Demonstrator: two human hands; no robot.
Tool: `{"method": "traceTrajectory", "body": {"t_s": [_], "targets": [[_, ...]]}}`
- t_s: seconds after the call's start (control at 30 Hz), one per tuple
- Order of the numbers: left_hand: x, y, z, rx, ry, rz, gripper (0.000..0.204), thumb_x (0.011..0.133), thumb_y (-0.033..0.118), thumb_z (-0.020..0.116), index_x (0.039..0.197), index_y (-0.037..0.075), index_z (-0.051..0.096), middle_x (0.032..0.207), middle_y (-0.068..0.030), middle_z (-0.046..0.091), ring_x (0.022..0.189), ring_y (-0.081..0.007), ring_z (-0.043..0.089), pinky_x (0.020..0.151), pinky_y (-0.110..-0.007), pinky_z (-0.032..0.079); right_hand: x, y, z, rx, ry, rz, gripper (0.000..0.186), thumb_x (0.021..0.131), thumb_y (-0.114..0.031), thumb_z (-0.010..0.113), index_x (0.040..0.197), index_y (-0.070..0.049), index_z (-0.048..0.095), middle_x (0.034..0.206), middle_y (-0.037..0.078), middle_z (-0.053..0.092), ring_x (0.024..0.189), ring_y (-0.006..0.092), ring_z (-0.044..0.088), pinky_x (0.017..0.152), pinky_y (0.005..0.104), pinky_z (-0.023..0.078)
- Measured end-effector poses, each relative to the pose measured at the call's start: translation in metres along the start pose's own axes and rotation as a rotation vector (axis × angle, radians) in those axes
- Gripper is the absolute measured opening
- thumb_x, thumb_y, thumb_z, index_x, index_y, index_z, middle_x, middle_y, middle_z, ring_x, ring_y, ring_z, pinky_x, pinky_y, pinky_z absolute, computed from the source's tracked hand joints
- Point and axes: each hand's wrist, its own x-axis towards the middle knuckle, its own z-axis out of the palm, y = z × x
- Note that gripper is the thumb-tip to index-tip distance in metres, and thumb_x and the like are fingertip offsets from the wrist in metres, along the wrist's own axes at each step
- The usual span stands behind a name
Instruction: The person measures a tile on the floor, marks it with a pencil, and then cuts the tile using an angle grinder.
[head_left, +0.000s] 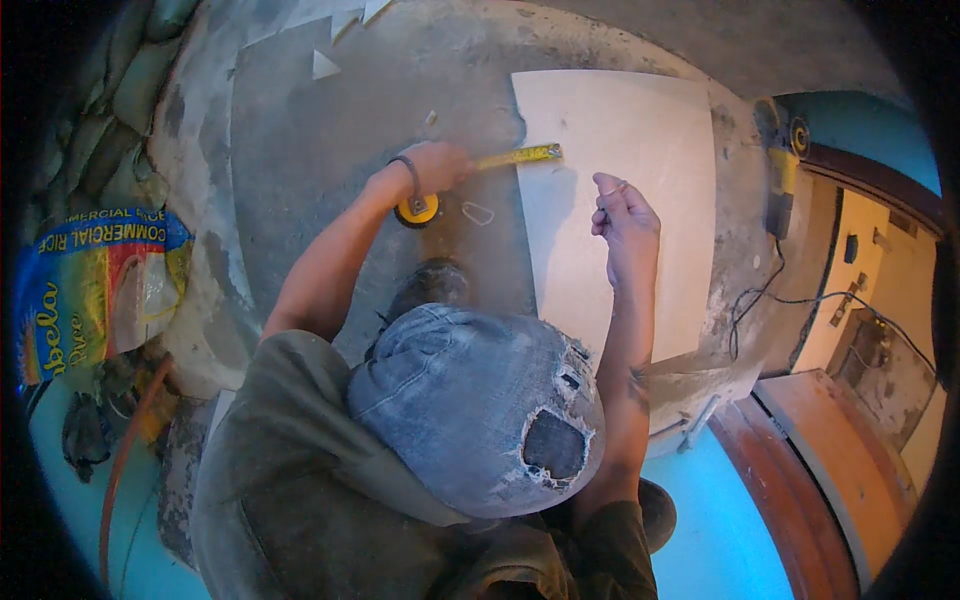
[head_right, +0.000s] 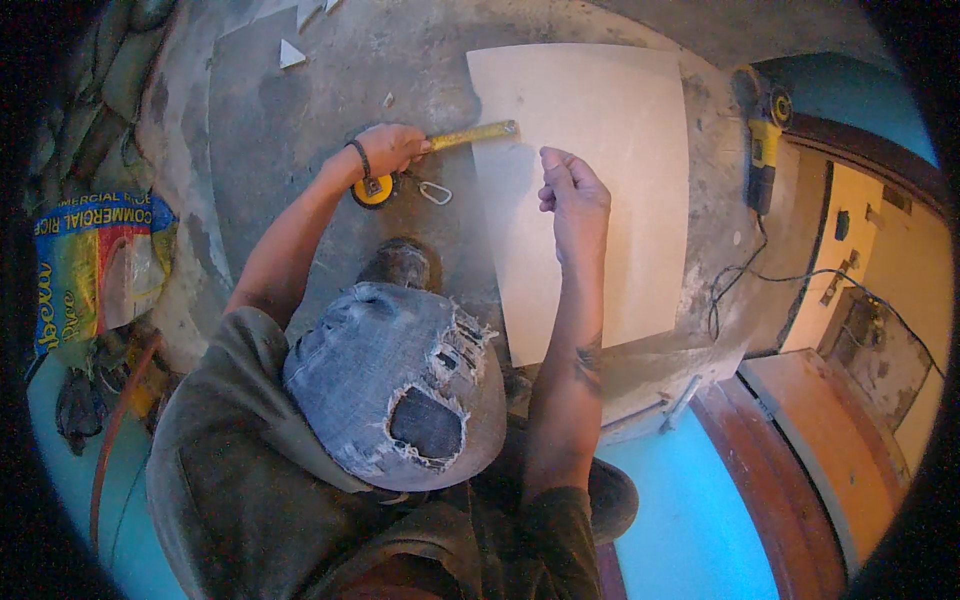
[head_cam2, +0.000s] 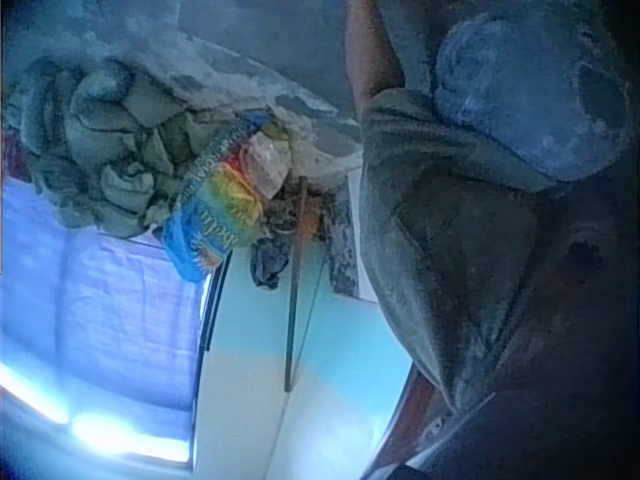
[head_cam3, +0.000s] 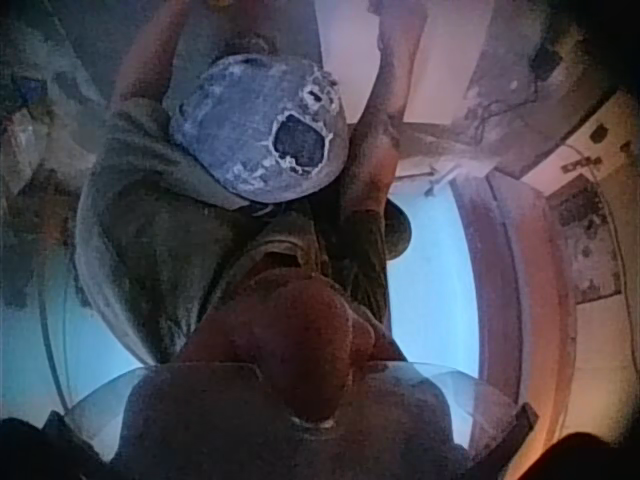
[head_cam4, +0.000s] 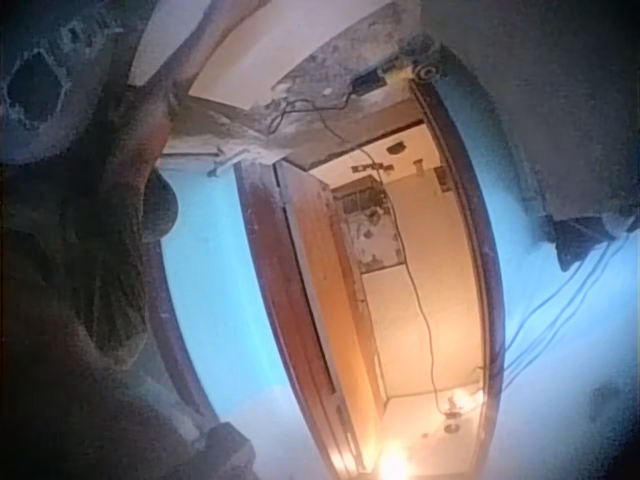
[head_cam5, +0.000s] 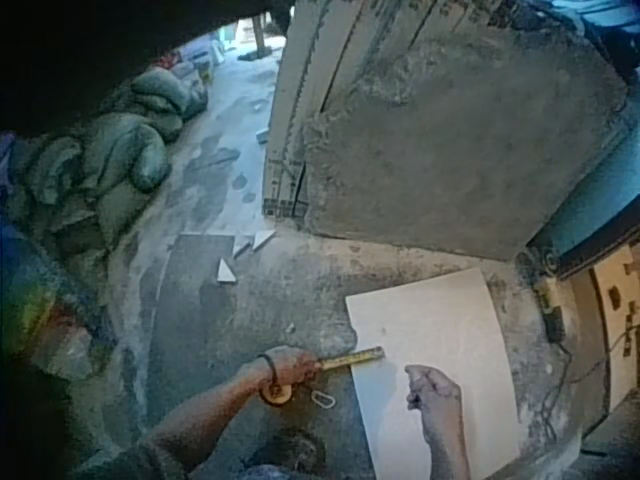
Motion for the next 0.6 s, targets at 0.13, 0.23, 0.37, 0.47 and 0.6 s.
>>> {"method": "traceTrajectory", "body": {"t_s": [0.13, 0.23, 0.37, 0.47, 0.6], "targets": [[0.0, 0.0, 0.002, -0.054, 0.032, -0.007, 0.034, 0.097, 0.036, 0.05, 0.082, 0.008, 0.063, 0.062, -0.0063, 0.059, 0.061, -0.0221, 0.06, 0.061, -0.038, 0.047, 0.0, 0.002, 0.003, 0.042, -0.007, -0.008, 0.028, 0.091, -0.025, 0.068, 0.105, 0.0, 0.067, 0.075, 0.0, 0.059, 0.063, 0.0068, 0.052, 0.055, 0.0202, 0.043], [0.0, 0.002, -0.001, -0.056, 0.023, 0.002, 0.034, 0.098, 0.035, 0.05, 0.082, 0.008, 0.062, 0.061, -0.0059, 0.059, 0.06, -0.0212, 0.059, 0.06, -0.037, 0.046, -0.001, 0.002, 0.004, -0.006, 0.012, 0.005, 0.028, 0.091, -0.023, 0.068, 0.107, 0.0, 0.066, 0.078, 0.001, 0.06, 0.065, 0.0075, 0.053, 0.056, 0.0213, 0.044], [-0.006, 0.003, -0.005, -0.112, -0.026, -0.029, 0.033, 0.098, 0.034, 0.05, 0.082, 0.007, 0.06, 0.061, -0.0049, 0.058, 0.059, -0.0199, 0.058, 0.059, -0.036, 0.046, -0.001, 0.005, 0.003, 0.036, -0.014, 0.03, 0.028, 0.091, -0.021, 0.067, 0.109, 0.001, 0.065, 0.083, 0.003, 0.062, 0.069, 0.0092, 0.057, 0.059, 0.0231, 0.047], [-0.012, 0.003, -0.003, -0.065, -0.012, -0.006, 0.033, 0.098, 0.034, 0.049, 0.082, 0.008, 0.059, 0.061, -0.0045, 0.058, 0.059, -0.0197, 0.058, 0.059, -0.036, 0.045, 0.0, 0.008, 0.004, 0.047, -0.01, 0.039, 0.028, 0.092, -0.019, 0.066, 0.11, 0.002, 0.064, 0.084, 0.004, 0.062, 0.072, 0.0104, 0.06, 0.062, 0.024, 0.05], [-0.019, -0.002, 0.0, -0.113, 0.04, -0.059, 0.033, 0.098, 0.034, 0.048, 0.081, 0.008, 0.059, 0.06, -0.0045, 0.057, 0.06, -0.0199, 0.058, 0.059, -0.036, 0.045, 0.002, 0.012, 0.007, -0.036, 0.016, -0.026, 0.029, 0.091, -0.018, 0.066, 0.11, 0.003, 0.062, 0.083, 0.007, 0.063, 0.073, 0.0121, 0.062, 0.063, 0.0248, 0.051]]}}
